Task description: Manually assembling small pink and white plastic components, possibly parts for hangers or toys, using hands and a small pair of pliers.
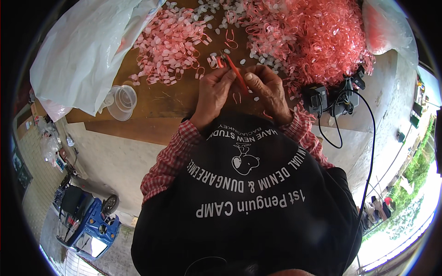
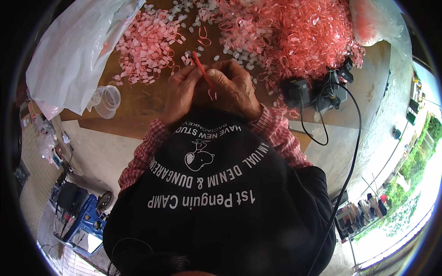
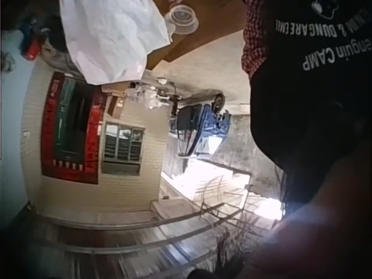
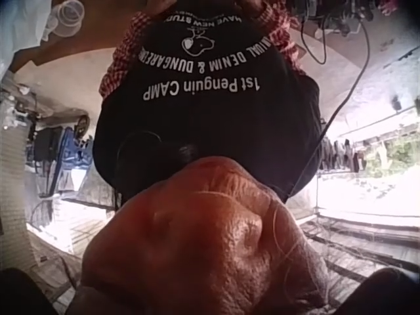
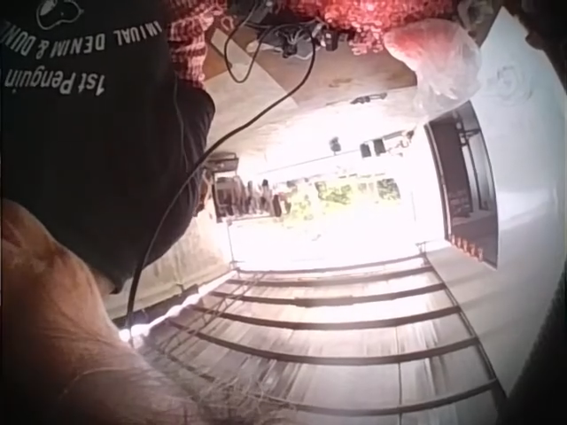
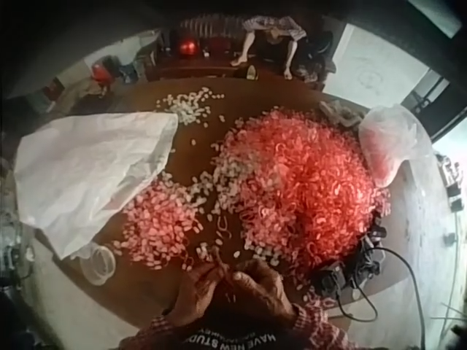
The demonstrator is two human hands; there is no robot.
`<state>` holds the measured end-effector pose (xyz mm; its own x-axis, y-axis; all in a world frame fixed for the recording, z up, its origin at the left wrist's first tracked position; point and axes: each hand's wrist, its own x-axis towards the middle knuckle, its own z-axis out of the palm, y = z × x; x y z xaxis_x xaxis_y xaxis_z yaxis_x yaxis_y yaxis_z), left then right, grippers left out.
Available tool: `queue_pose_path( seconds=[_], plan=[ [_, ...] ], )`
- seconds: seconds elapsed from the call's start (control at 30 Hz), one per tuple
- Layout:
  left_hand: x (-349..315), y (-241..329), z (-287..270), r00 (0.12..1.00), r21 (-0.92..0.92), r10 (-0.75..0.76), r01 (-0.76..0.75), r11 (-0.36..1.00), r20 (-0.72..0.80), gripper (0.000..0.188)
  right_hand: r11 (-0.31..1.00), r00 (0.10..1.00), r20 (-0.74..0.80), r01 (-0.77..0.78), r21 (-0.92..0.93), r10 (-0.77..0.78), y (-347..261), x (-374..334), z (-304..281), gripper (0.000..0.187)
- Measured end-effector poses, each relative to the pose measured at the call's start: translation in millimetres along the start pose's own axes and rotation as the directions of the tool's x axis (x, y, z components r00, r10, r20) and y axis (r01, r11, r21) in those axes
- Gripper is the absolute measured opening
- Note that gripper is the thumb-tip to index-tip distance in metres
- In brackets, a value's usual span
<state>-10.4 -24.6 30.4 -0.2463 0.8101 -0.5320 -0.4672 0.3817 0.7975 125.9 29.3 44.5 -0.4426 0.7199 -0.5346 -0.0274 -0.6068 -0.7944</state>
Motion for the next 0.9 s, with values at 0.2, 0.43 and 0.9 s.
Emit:
queue_pose_path(
  seconds=[0.2, 0.43, 0.9],
  plan=[
    [11, -12, -7, 1.000, -0.256, -0.007, 0.001, 0.967, -0.022, 0.024, 0.915, 0.991, 0.125, 0.100, -0.392, -0.055, 18, 3, -9, 0.038],
    [12, -12, -2, 0.997, -0.318, -0.062, 0.041, 0.947, -0.054, 0.021, 0.830, 0.951, 0.186, 0.308, -0.465, -0.248, 37, 8, -9, 0.034],
    [-2, -18, 6, 0.993, -0.266, -0.055, 0.026, 0.964, -0.105, 0.018, 0.679, 0.879, 0.294, 0.477, -0.559, -0.375, 23, 7, -7, 0.016]
  ],
)
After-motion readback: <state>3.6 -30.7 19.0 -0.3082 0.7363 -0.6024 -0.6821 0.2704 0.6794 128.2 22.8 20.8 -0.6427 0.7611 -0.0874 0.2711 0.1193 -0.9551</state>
